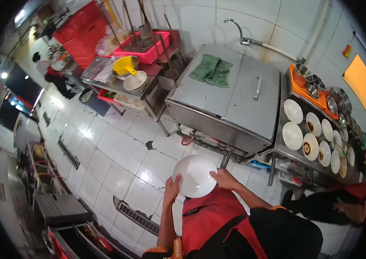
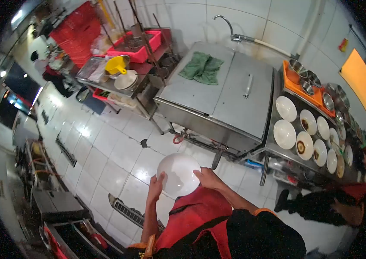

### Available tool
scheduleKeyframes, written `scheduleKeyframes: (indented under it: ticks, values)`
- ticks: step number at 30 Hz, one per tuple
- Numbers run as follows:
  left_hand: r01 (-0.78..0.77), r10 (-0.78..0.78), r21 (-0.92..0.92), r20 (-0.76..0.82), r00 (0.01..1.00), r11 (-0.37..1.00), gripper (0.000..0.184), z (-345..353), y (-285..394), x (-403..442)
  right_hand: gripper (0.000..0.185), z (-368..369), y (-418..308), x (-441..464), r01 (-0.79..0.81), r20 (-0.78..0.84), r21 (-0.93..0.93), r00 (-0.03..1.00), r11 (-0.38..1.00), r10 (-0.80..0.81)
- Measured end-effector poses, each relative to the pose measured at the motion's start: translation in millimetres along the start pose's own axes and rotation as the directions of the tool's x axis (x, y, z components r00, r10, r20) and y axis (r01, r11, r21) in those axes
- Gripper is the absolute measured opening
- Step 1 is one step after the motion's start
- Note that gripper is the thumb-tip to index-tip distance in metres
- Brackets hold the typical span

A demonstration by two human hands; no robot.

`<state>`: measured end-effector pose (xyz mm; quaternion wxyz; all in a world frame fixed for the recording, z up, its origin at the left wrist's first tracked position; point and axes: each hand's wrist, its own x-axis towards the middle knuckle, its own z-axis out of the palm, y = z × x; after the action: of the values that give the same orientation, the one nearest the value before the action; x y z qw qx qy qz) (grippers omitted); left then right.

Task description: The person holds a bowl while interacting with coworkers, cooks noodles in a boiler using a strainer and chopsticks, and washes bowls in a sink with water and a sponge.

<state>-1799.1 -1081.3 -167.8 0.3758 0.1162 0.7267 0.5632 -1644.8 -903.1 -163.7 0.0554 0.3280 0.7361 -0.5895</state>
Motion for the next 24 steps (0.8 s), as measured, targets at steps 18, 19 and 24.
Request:
scheduleKeyframes:
  ticks: [18, 19, 24]
  values:
    - [-0.203, 0.227, 0.298, -0.048, 0.973, 0.933, 0.033, -161, 145, 246, 0.042, 18, -192, 214, 0.018, 0.028, 0.339, 0.999, 0.941, -0.029]
    - [-0.212, 0.230, 0.155, -0.107, 0.967, 0.965, 0.034, -172, 175, 252, 0.041, 19, -211, 229, 0.089, 0.046, 0.357, 0.993, 0.930, -0.112]
    - [-0.253, 0.302, 0.176, -0.364, 0.881, 0.951, 0.033, -274, 270, 394, 0.035, 17, -296, 283, 0.249, 0.061, 0.336, 0.957, 0.908, -0.285]
